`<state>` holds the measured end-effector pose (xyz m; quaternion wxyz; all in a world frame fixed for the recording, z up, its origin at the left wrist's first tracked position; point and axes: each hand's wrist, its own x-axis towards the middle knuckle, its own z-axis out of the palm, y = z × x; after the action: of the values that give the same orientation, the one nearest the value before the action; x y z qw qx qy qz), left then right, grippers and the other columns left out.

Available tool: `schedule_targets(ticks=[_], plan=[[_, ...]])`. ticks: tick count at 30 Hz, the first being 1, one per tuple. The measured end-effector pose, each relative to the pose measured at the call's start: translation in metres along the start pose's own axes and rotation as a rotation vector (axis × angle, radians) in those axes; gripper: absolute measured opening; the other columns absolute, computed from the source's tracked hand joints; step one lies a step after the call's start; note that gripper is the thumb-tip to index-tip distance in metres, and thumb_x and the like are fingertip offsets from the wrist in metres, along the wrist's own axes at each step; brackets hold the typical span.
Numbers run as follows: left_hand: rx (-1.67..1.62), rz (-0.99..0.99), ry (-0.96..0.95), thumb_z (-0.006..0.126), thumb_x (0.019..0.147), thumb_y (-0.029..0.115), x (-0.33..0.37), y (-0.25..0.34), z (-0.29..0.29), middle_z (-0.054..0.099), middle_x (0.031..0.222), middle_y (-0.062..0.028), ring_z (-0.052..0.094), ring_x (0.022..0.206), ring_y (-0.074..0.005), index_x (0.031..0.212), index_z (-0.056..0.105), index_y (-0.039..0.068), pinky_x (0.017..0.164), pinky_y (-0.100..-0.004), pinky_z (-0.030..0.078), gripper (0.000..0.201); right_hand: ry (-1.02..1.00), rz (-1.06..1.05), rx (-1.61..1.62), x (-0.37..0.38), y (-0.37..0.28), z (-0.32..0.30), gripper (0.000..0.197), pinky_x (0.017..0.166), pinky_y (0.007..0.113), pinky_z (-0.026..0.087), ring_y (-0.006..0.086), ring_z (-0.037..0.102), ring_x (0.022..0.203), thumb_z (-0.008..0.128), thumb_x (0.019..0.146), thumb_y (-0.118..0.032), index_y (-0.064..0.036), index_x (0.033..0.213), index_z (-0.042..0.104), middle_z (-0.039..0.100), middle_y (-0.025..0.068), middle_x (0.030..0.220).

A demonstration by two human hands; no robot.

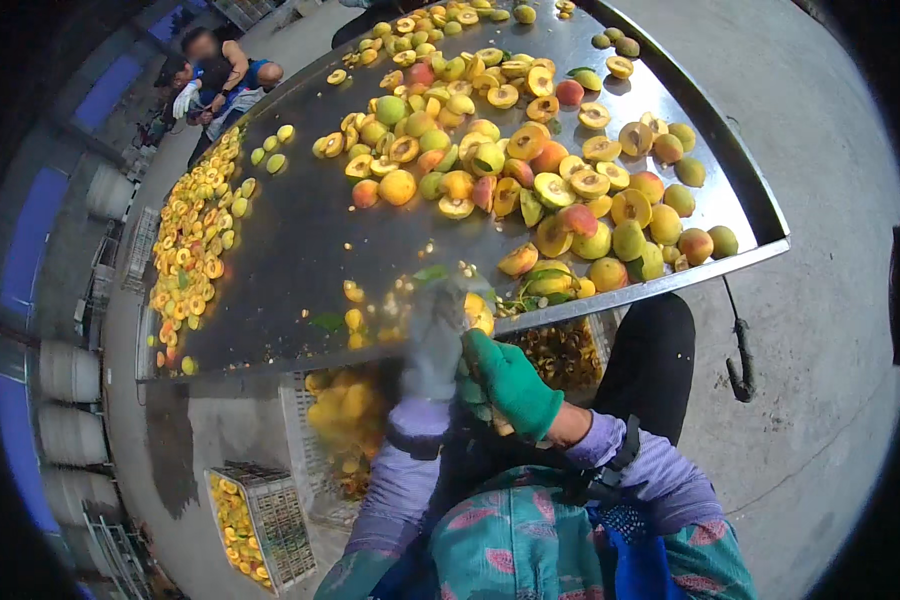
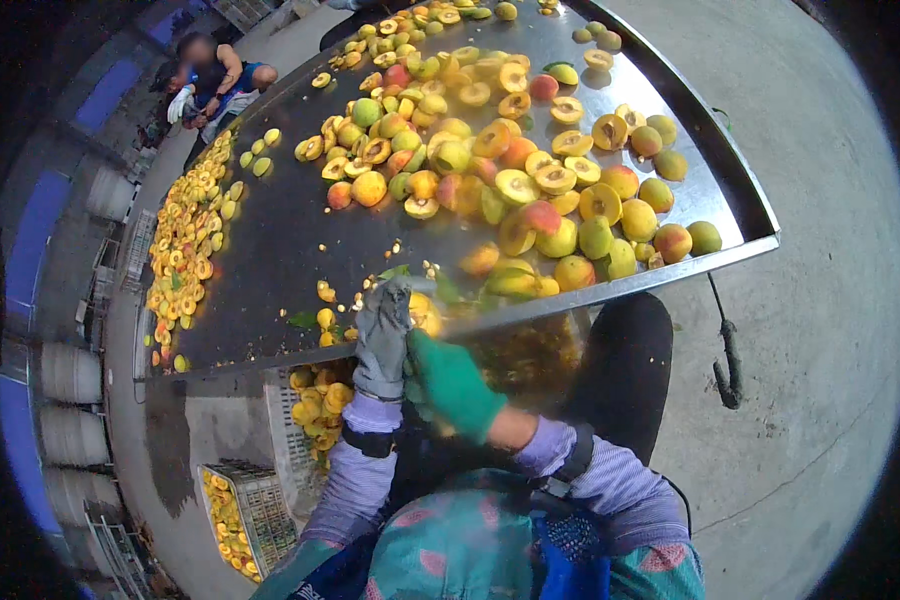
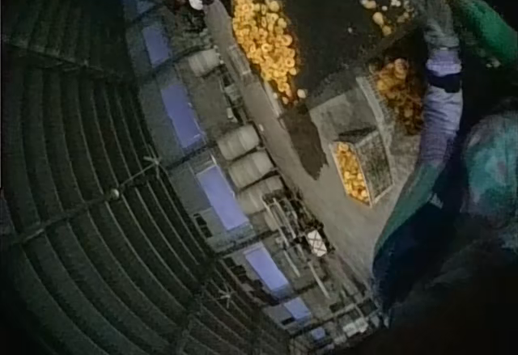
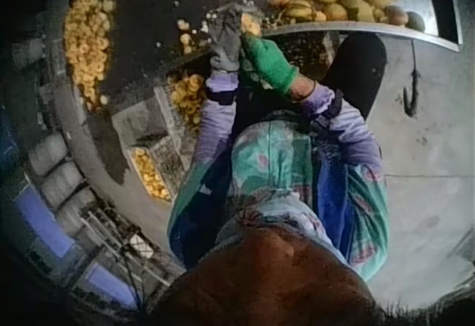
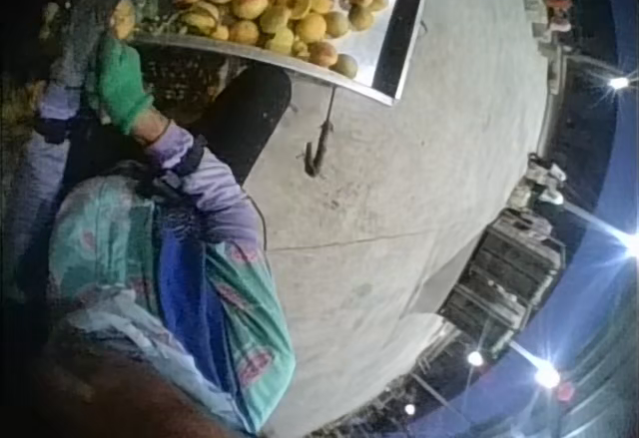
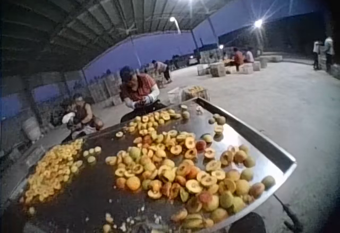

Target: Manually removing pits from peach halves using a hand tool and sorting them on a table.

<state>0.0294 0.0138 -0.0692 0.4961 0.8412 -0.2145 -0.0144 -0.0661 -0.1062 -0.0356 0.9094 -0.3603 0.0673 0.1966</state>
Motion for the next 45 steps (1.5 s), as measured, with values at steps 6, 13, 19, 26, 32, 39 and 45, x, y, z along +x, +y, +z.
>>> schedule_targets(ticks=[6,13,19,26,32,39,45], plan=[[-0.069,-0.013,0.001,0.035,0.094,0.011,-0.001,0.032,-0.016,0.056,0.105,-0.009,0.053,0.099,-0.0167,0.108,0.05,0.002,0.089,-0.0275,0.042,0.023,0.07,-0.098,-0.375,0.006,0.001,0.017,0.043,0.041,0.027,0.033,0.0129,0.037,0.042,0.037,0.091,-0.052,-0.0143,0.074,0.048,0.041,-0.0017,0.054],[-0.399,-0.174,0.126,0.052,0.088,0.026,-0.018,0.066,-0.035,0.061,0.078,-0.0058,0.059,0.069,-0.0167,0.091,0.058,0.002,0.061,-0.0286,0.049,0.025,-0.421,0.393,0.631,0.011,0.001,0.023,0.044,0.039,0.027,0.03,0.0119,0.033,0.038,0.034,0.093,-0.048,-0.0116,0.071,0.046,0.037,-0.0022,0.049],[0.425,-0.468,0.296,0.066,0.075,0.03,-0.051,0.015,-0.112,0.063,0.095,-0.016,0.06,0.089,-0.0269,0.103,0.061,0.002,0.075,-0.038,0.048,0.04,-0.255,0.463,0.448,-0.009,0.023,-0.031,0.04,0.036,0.023,0.033,0.01,0.039,0.037,0.038,0.093,-0.044,-0.0117,0.073,0.049,0.042,-0.0004,0.049],[0.604,0.271,0.164,0.066,0.07,0.018,0.12,0.034,-0.038,0.057,0.106,-0.0184,0.053,0.101,-0.0334,0.104,0.058,0.002,0.092,-0.0394,0.039,0.039,0.1,0.279,0.045,-0.018,-0.003,-0.044,0.038,0.036,0.025,0.035,0.013,0.042,0.038,0.042,0.092,-0.043,-0.0092,0.077,0.051,0.046,0.0018,0.052],[0.613,0.155,-0.289,0.063,0.072,0.017,0.17,0.0,0.018,0.055,0.113,-0.0166,0.052,0.105,-0.0319,0.117,0.05,0.005,0.092,-0.0371,0.041,0.048,0.277,-0.348,-0.461,0.006,-0.004,-0.076,0.035,0.044,0.027,0.036,0.0135,0.045,0.048,0.045,0.093,-0.037,-0.0064,0.078,0.053,0.047,0.0033,0.055],[0.263,0.256,-0.062,0.056,0.08,0.014,0.073,0.015,-0.021,0.058,0.107,-0.0103,0.058,0.095,-0.0227,0.111,0.054,0.005,0.086,-0.0311,0.044,0.032,0.346,-0.631,-1.278,0.033,-0.04,-0.038,0.03,0.054,0.044,0.042,0.039,0.055,0.063,0.047,0.091,-0.031,-0.003,0.086,0.053,0.054,0.0218,0.064],[0.023,0.11,0.113,0.034,0.095,0.034,0.035,0.053,-0.013,0.062,0.099,-0.0111,0.058,0.094,-0.0217,0.104,0.058,0.001,0.085,-0.0314,0.044,0.042,0.365,-0.568,-1.137,0.034,-0.019,-0.014,0.032,0.054,0.047,0.04,0.0424,0.054,0.065,0.046,0.091,-0.032,-0.0005,0.086,0.052,0.054,0.0246,0.068]])
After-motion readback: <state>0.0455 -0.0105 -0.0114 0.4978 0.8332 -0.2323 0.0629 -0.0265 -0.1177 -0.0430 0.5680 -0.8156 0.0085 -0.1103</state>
